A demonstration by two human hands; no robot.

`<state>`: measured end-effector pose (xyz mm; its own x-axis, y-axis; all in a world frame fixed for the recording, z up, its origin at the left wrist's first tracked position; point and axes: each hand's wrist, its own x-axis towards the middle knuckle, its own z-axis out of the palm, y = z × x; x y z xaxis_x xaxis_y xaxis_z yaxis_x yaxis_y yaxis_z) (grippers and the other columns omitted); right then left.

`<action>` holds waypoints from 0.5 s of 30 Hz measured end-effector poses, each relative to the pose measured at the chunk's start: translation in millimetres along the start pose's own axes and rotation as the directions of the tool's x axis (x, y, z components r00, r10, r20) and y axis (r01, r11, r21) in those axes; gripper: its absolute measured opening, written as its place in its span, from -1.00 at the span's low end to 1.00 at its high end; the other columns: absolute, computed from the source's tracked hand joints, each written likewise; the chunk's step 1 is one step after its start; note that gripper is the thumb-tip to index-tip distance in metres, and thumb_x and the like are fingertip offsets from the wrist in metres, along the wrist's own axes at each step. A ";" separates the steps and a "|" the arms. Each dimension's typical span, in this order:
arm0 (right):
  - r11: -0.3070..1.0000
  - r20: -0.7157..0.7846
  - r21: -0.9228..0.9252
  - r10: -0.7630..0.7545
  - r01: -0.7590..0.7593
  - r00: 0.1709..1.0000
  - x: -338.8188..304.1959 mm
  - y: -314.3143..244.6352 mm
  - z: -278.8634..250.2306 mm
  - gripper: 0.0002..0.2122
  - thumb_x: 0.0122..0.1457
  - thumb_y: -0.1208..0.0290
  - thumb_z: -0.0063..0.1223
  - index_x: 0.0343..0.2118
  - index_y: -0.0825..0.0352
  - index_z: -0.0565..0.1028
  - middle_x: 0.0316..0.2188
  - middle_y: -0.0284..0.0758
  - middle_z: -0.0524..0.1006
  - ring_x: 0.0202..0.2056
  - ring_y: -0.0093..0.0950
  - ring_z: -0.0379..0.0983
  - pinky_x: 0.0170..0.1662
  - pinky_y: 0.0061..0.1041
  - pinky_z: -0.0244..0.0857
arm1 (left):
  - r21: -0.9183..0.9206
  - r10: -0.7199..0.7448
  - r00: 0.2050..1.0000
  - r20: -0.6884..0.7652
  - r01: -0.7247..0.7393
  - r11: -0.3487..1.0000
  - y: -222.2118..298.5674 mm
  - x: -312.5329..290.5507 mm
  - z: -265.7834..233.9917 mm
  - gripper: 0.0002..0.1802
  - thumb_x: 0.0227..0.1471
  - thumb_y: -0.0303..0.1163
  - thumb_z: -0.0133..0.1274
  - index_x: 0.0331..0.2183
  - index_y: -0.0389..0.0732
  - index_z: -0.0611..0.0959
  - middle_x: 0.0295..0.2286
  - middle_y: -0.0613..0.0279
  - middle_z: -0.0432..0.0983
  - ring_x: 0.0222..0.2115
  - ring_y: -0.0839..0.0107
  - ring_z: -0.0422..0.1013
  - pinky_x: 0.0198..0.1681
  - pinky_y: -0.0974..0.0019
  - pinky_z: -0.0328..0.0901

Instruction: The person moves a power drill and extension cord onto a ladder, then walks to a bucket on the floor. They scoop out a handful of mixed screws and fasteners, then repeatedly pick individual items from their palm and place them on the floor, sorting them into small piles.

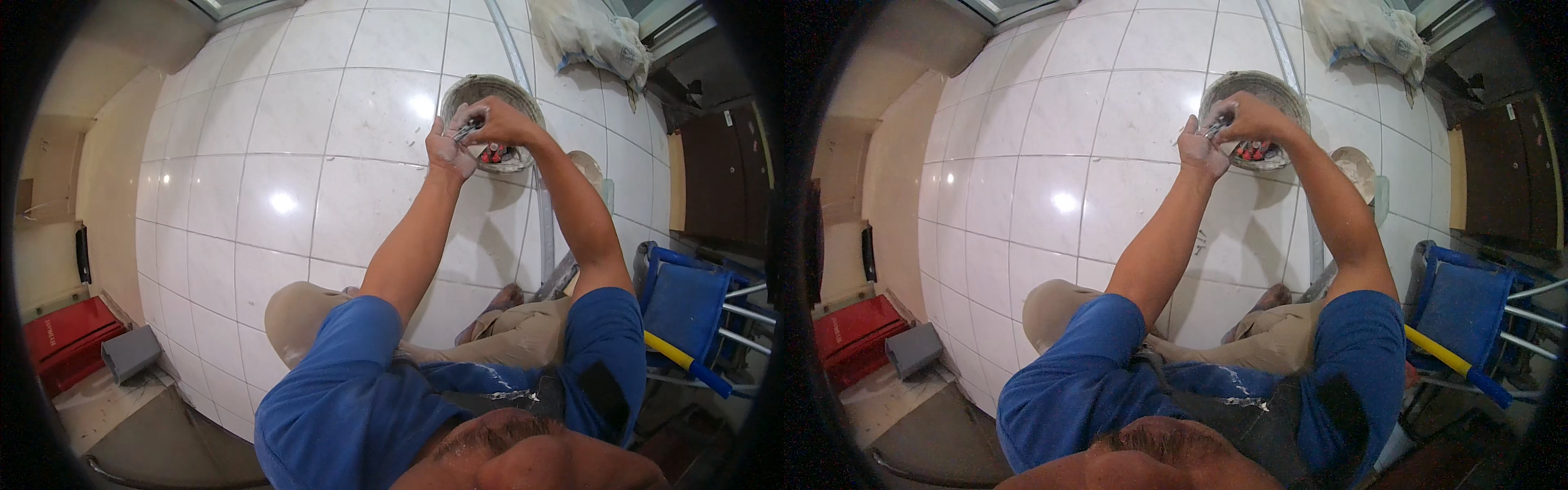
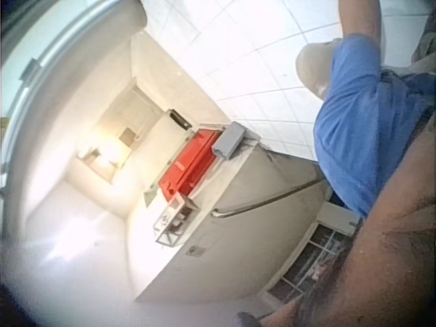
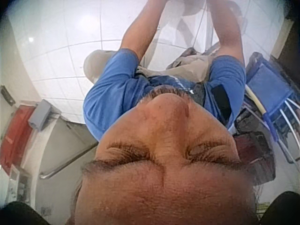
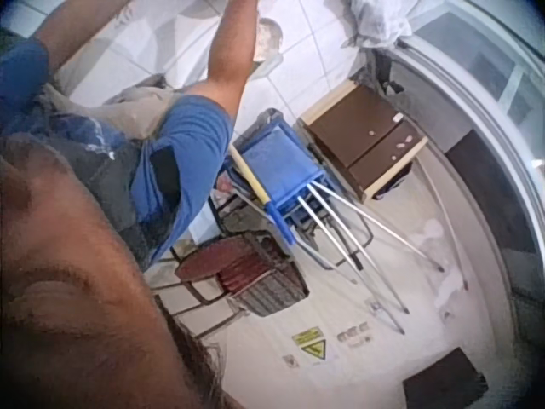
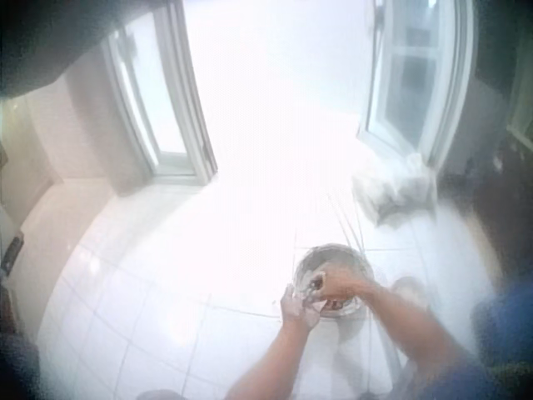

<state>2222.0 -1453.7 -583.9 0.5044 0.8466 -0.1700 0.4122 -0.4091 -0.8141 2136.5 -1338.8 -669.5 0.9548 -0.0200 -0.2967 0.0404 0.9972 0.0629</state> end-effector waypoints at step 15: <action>0.974 -0.146 -0.214 -0.112 0.080 0.983 -20.5 -68.4 27.9 -0.56 -0.22 0.68 0.18 -0.15 0.35 0.62 -0.18 -0.18 0.59 -0.12 -0.25 0.51 0.02 -0.42 0.37 | -0.117 0.068 0.996 0.059 -0.061 0.991 21.0 -20.8 -4.9 -0.52 0.27 -0.19 -0.34 0.07 -0.18 0.46 0.05 0.10 0.45 0.09 0.18 0.33 0.15 -0.03 0.22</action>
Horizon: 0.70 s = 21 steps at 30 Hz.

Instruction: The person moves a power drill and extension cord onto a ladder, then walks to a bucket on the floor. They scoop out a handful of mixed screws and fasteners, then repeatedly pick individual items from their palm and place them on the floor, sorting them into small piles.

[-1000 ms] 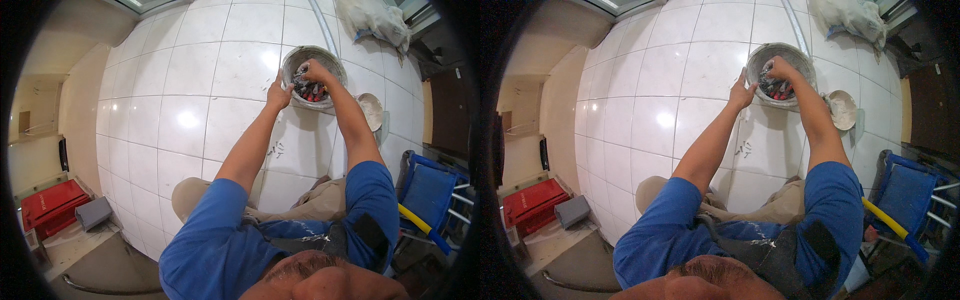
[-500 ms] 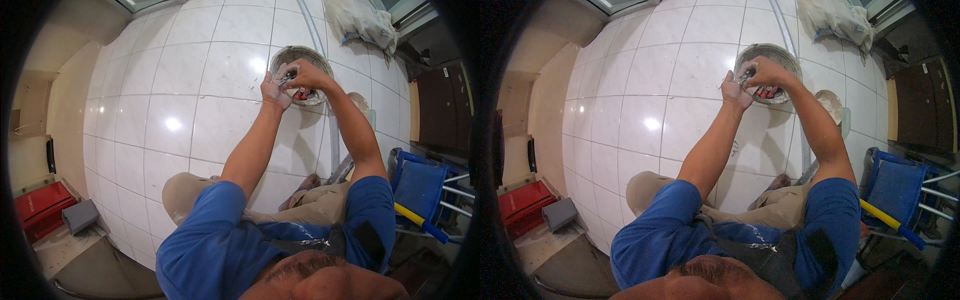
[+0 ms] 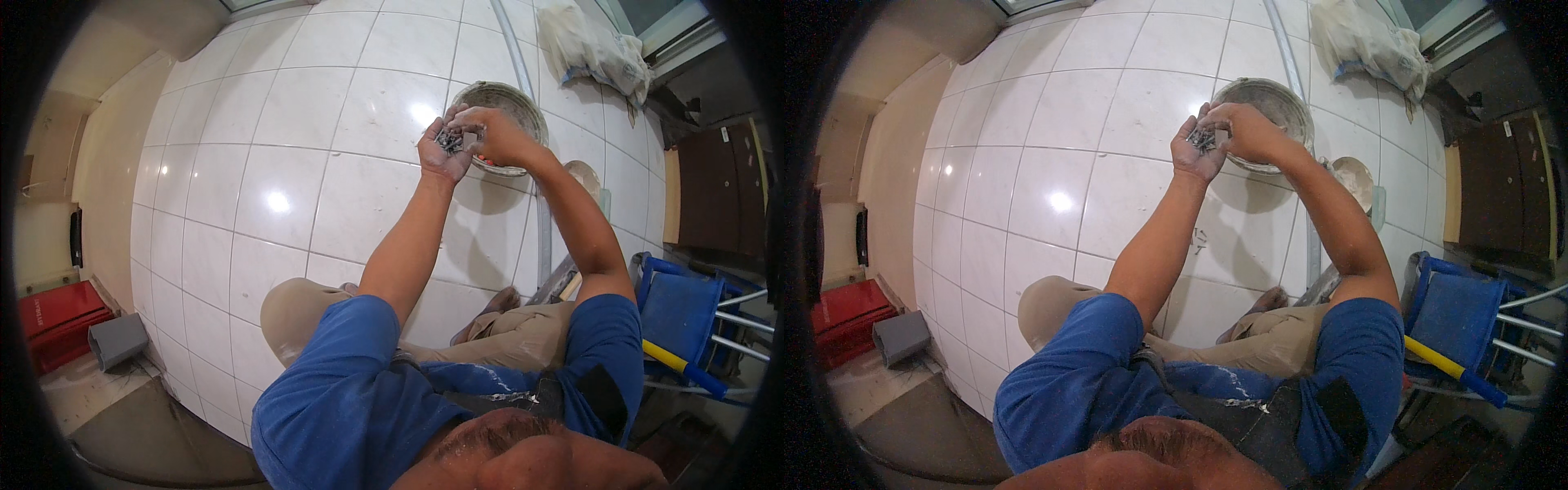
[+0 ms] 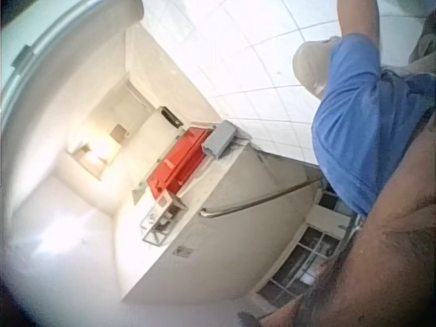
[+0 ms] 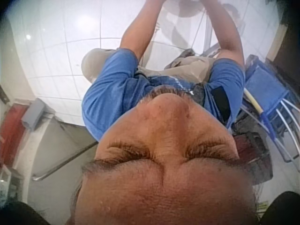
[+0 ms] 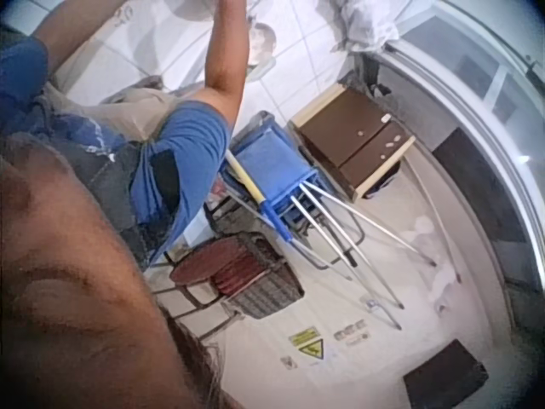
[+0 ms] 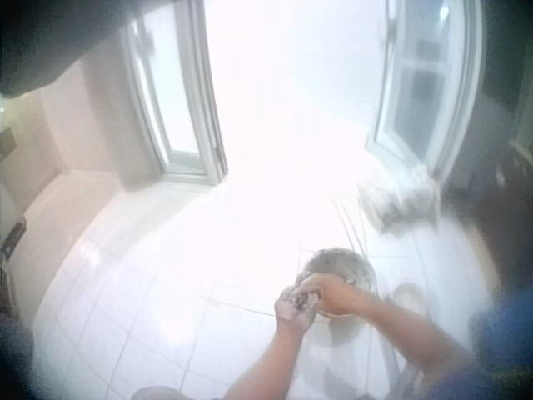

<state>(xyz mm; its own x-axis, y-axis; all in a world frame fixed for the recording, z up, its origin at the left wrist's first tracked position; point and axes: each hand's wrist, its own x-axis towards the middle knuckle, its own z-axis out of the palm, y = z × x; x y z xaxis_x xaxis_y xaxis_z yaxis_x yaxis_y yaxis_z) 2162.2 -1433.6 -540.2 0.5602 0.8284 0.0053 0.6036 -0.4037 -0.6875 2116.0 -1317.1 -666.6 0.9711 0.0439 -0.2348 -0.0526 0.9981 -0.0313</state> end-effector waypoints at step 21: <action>0.988 -0.212 -0.137 -0.100 0.072 0.972 7.1 51.5 -0.5 -0.82 0.09 0.41 0.15 -0.24 0.23 0.64 -0.30 -0.17 0.57 -0.21 -0.16 0.50 -0.10 -0.28 0.37 | -0.190 -0.177 0.971 0.159 0.206 0.960 25.0 -37.4 7.7 -0.40 0.21 -0.24 -0.34 0.15 -0.45 0.30 0.13 -0.15 0.30 0.18 -0.01 0.19 0.31 -0.11 0.04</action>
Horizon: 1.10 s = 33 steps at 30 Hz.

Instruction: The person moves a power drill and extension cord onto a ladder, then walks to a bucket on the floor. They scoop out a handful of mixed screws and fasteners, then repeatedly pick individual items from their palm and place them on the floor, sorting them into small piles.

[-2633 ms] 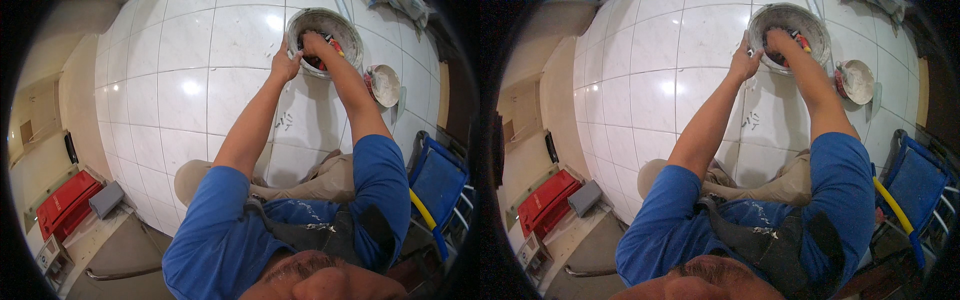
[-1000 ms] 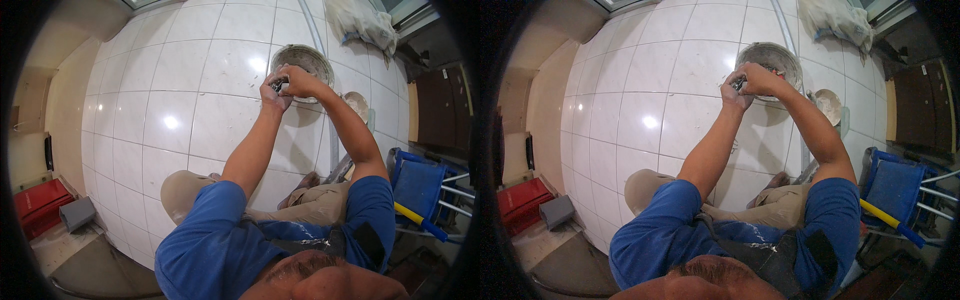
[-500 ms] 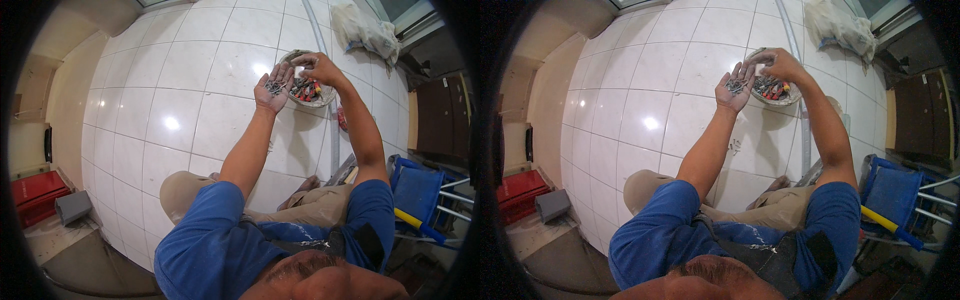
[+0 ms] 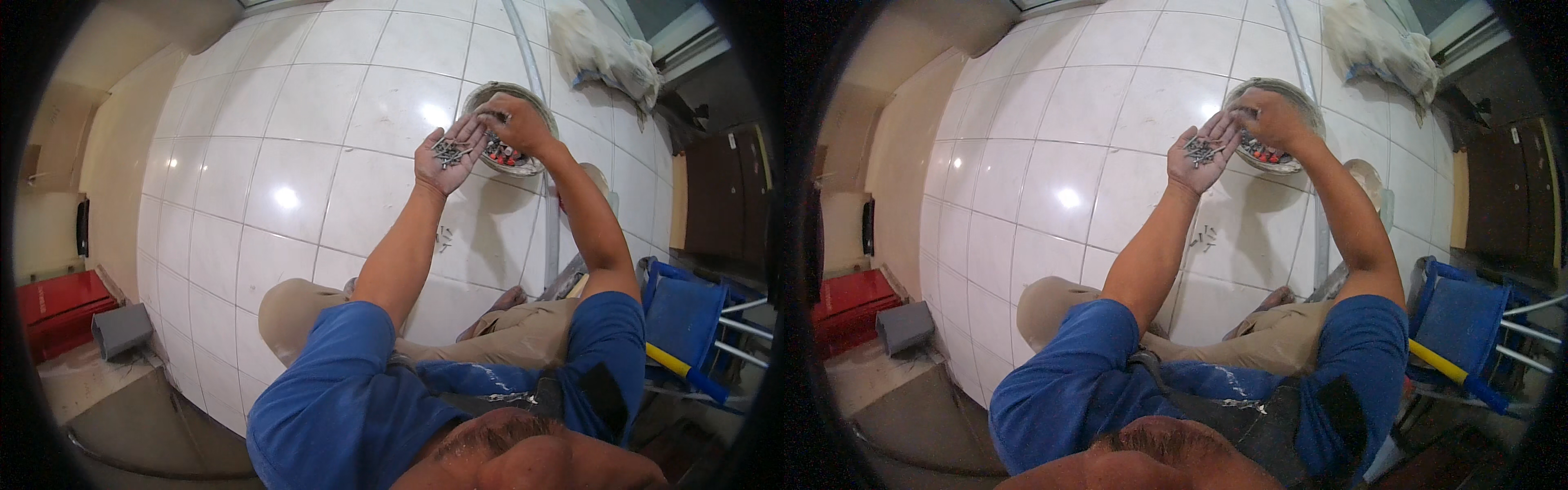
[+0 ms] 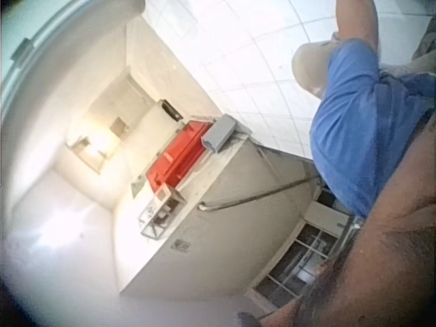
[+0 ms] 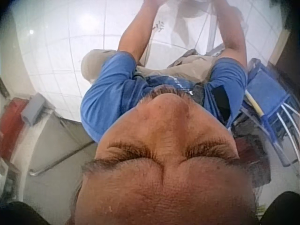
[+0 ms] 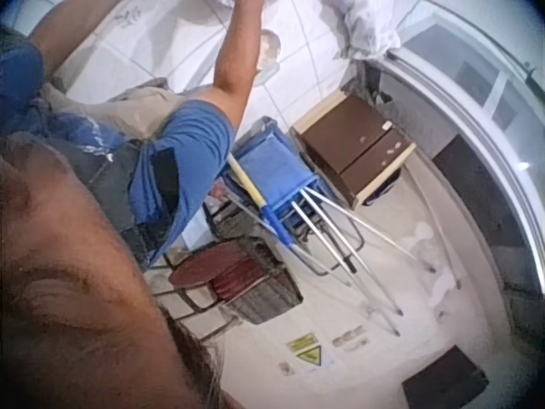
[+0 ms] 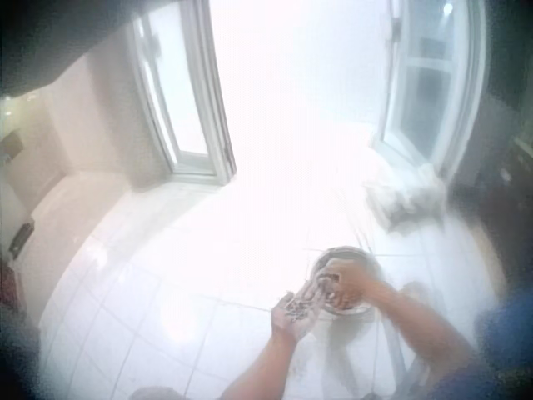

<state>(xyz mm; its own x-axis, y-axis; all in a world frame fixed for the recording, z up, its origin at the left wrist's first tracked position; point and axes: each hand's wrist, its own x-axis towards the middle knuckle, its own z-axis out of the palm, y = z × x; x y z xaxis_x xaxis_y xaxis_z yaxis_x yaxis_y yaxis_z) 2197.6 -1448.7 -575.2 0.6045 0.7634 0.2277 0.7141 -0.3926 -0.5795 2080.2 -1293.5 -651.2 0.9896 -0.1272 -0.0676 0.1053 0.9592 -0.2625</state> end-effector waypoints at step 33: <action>0.969 0.453 0.014 -0.227 0.248 0.862 2.5 -48.3 74.6 -0.78 -0.03 0.54 0.20 -0.26 0.26 0.63 -0.16 -0.23 0.57 -0.10 -0.20 0.49 -0.01 -0.29 0.38 | 0.181 -0.020 1.000 0.021 0.015 0.983 36.3 -35.5 -52.2 -0.39 0.21 -0.21 -0.35 0.17 -0.40 0.34 0.10 -0.09 0.37 0.10 0.11 0.31 0.19 0.09 0.21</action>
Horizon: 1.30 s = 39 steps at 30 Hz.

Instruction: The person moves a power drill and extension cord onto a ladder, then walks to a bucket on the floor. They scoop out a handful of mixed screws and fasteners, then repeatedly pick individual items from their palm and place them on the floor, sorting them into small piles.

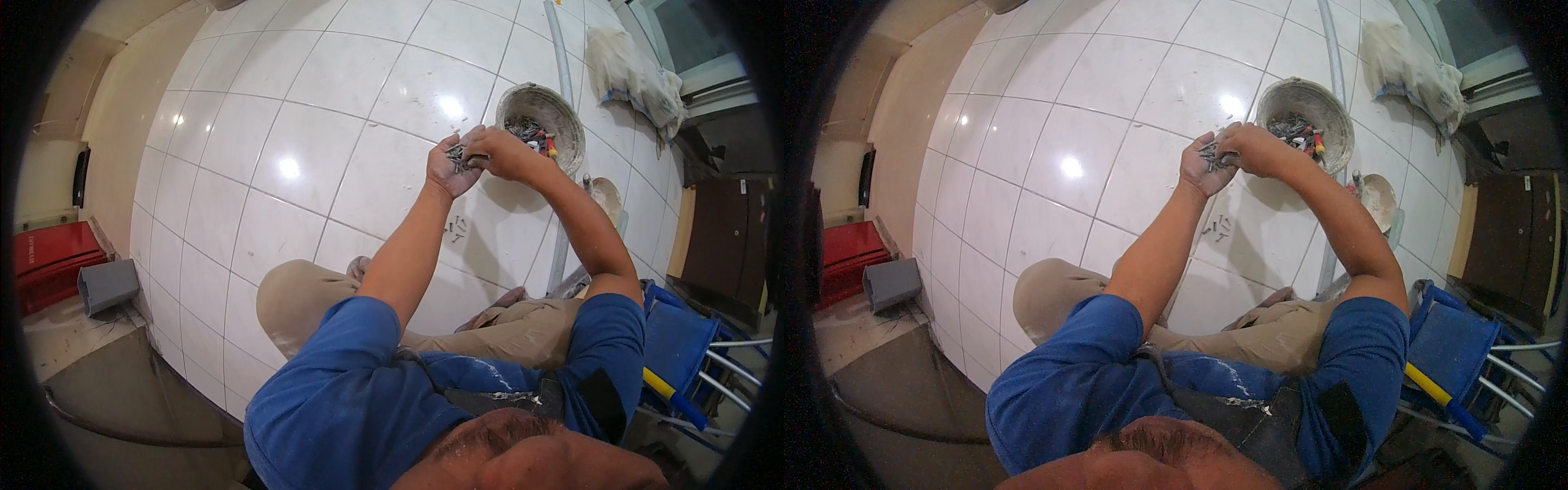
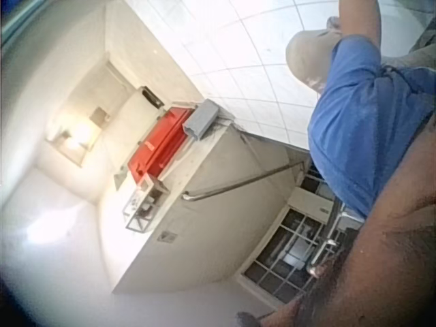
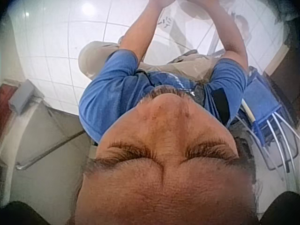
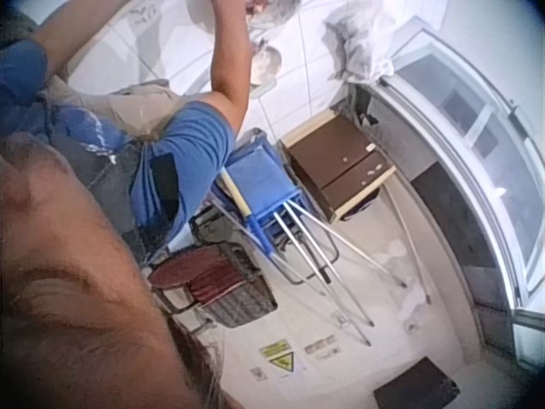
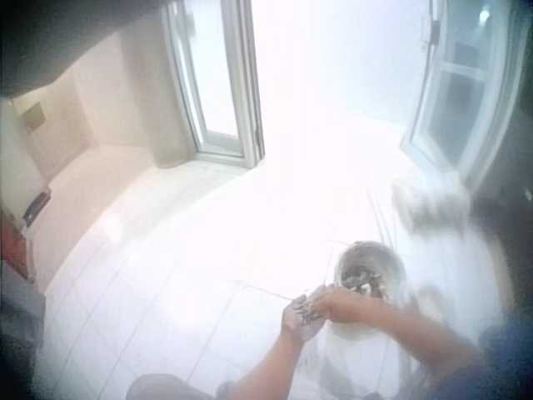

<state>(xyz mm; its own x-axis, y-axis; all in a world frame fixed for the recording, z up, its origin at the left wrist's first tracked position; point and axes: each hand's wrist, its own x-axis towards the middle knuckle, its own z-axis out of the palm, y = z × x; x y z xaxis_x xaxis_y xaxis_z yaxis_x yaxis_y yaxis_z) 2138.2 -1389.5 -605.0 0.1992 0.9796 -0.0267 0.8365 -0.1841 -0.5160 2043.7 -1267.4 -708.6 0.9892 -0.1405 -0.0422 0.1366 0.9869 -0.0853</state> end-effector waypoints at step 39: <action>-0.201 0.096 0.977 0.094 -0.076 0.991 -25.2 34.4 2.1 -0.68 0.06 0.34 0.06 -0.19 0.48 0.53 -0.48 -0.31 0.48 -0.51 -0.54 0.34 -0.49 -0.58 0.19 | -0.098 0.093 0.991 -0.100 -0.103 0.990 -0.9 2.9 6.2 -0.39 0.18 -0.26 -0.29 0.19 -0.39 0.25 0.21 -0.14 0.19 0.23 -0.01 0.15 0.29 -0.10 0.08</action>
<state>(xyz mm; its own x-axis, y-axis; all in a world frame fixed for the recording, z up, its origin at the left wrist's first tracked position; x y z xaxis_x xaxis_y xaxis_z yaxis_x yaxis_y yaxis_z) 2160.9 -1420.4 -623.9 0.2265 0.9613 -0.1570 -0.6816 0.0413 -0.7305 2046.8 -1268.3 -702.4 0.9872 -0.0556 -0.1494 0.0285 0.9837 -0.1774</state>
